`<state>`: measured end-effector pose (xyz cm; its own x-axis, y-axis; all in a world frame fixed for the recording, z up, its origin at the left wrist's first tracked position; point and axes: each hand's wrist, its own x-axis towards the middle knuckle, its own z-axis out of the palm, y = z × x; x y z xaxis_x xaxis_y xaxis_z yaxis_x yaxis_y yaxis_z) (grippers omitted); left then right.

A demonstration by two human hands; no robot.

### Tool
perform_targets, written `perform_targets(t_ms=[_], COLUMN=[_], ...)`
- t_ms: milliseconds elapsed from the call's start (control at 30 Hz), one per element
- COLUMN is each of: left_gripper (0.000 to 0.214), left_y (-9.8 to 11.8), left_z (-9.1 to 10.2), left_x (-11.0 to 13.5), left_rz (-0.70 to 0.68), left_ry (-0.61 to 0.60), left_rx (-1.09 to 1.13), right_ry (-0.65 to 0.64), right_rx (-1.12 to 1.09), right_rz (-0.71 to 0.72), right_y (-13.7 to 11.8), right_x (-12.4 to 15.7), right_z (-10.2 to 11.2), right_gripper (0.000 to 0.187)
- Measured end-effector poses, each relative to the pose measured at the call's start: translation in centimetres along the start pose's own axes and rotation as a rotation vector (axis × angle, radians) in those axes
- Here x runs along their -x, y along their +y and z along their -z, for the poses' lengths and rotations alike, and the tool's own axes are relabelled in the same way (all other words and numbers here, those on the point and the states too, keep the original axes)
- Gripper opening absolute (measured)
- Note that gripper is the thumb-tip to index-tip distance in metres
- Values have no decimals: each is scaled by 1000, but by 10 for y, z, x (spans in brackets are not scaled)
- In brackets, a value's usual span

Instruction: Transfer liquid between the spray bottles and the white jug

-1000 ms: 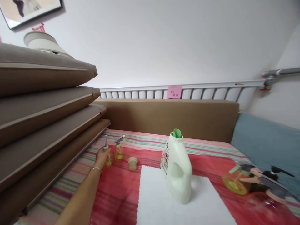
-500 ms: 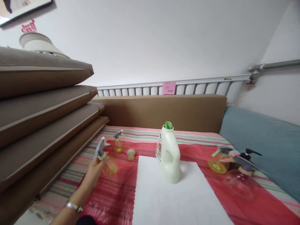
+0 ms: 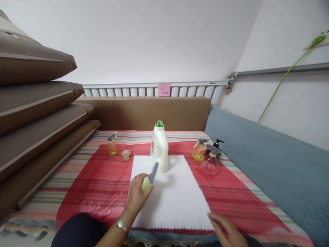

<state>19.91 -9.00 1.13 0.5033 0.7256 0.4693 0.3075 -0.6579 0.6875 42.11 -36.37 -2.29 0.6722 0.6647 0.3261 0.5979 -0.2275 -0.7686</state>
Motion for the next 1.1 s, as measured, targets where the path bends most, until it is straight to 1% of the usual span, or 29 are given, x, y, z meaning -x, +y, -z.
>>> perform_targets(t_ms=[67,133,167,200,267,367,433,500,567,667,767,867,933,1033,1100], left_gripper=[35,34,34,34,35,34,32,30,29,32,38,41,41,42,43], left_y=[7,11,12,11,9,4,1,0,-2,-7,-13,-19,-23,-30,-37], left_z=[-5,-8,-8,-8,-7,-6,-6,-7,-6,-4,0,2,3,3,3], left_x=[3,6,7,8,9,9,9,8,8,7,5,4,4,4,3], left_rz=[-37,-60,-65,-66,-67,-74,-78,-81,-84,-82,-66,-50,-43,-40,-35], left_ry=[-35,-47,-43,-37,-24,-19,-13,-2,10,30,50,63,70,75,75], left_rx=[-29,-61,-76,-90,-111,-127,-132,-132,-126,-110,-97,-85,-70,-30,-7], right_ry=[-67,-178,-191,-201,-204,-177,-148,-125,-114,-113,-119,-96,-66,-3,16], right_rx=[-163,-329,-357,-375,-422,-498,-530,-550,-567,-599,-645,-670,-660,-614,-570], right_rz=[-3,-75,-98,-114,-154,-171,-179,-185,-182,-168,-142,-115,-117,-184,-269], right_y=[-41,-82,-98,-111,-129,-143,-149,-155,-160,-169,-181,-184,-175,-147,-123], right_x=[-17,-31,-36,-40,-44,-48,-53,-59,-66,-76,-89,-105,-117,-134,-141], right_z=[-36,-75,-93,-110,-137,-163,-171,-174,-174,-167,-149,-115,-87,-46,-27], right_gripper=[25,27,29,32,39,38,33,29,26,30,37,43,46,44,37])
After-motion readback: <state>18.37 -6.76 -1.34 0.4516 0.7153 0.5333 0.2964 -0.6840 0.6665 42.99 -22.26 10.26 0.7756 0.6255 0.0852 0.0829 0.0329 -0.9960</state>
